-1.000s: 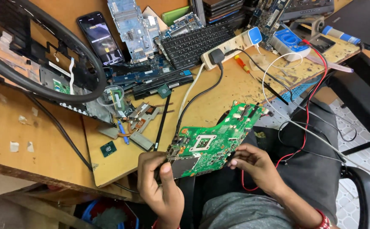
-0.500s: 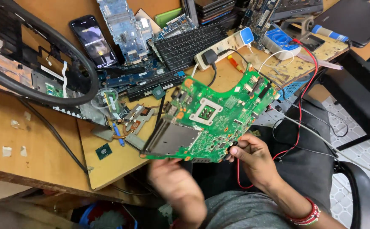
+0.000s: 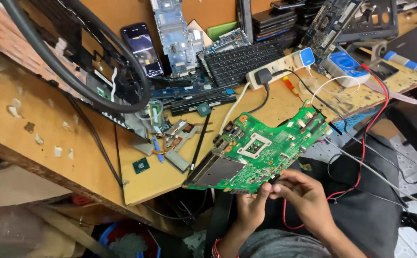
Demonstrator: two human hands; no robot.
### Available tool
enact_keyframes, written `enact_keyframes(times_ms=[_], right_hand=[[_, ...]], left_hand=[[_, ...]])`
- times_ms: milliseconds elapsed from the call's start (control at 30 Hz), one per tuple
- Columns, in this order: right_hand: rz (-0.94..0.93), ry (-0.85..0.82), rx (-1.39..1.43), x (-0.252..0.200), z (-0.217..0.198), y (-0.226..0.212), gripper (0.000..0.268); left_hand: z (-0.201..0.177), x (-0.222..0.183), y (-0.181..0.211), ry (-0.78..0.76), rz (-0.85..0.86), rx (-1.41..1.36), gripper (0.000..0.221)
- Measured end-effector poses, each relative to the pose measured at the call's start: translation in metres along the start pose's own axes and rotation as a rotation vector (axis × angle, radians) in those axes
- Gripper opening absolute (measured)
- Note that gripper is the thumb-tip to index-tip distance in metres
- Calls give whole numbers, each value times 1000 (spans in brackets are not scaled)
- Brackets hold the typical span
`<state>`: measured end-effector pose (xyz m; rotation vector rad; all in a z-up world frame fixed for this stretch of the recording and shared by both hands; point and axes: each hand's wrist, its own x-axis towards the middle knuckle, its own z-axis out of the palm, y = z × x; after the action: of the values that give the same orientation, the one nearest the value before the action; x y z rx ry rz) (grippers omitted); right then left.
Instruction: Repairing a laptop motherboard using a heat gun, tweezers, and a soldering iron
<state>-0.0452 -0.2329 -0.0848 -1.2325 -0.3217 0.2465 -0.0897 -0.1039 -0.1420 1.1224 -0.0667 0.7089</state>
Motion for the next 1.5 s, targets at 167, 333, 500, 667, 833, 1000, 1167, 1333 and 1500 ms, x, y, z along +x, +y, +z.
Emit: enact_keyframes(times_ms=[167, 333, 500, 667, 833, 1000, 1167, 1333, 1500], right_hand=[[383, -204, -375, 9, -50, -42, 47], [340, -153, -682, 16, -150, -98, 28], [-121, 259, -628, 66, -193, -116, 31], [-284, 507, 180, 173, -237, -110, 32], [-325, 390, -28, 298, -337, -89, 47], [-107, 567, 580, 366, -370, -94, 66], [-292, 586, -956, 407, -421, -60, 42], [-313, 978, 281, 377, -288, -139, 19], [-389, 1021, -48, 350, -255, -169, 15]], left_hand=[[12, 23, 62, -144, 72, 75, 42], [-1, 25, 55, -94, 33, 145, 47], [1, 31, 56, -68, 86, 219, 49], [-2, 28, 49, -56, 51, 207, 44], [6, 28, 57, -57, 19, 140, 44], [9, 27, 65, -124, 20, 307, 44], [19, 27, 52, 56, 3, -73, 73], [18, 29, 53, 44, -23, -45, 73], [16, 26, 50, 33, -77, -37, 69]])
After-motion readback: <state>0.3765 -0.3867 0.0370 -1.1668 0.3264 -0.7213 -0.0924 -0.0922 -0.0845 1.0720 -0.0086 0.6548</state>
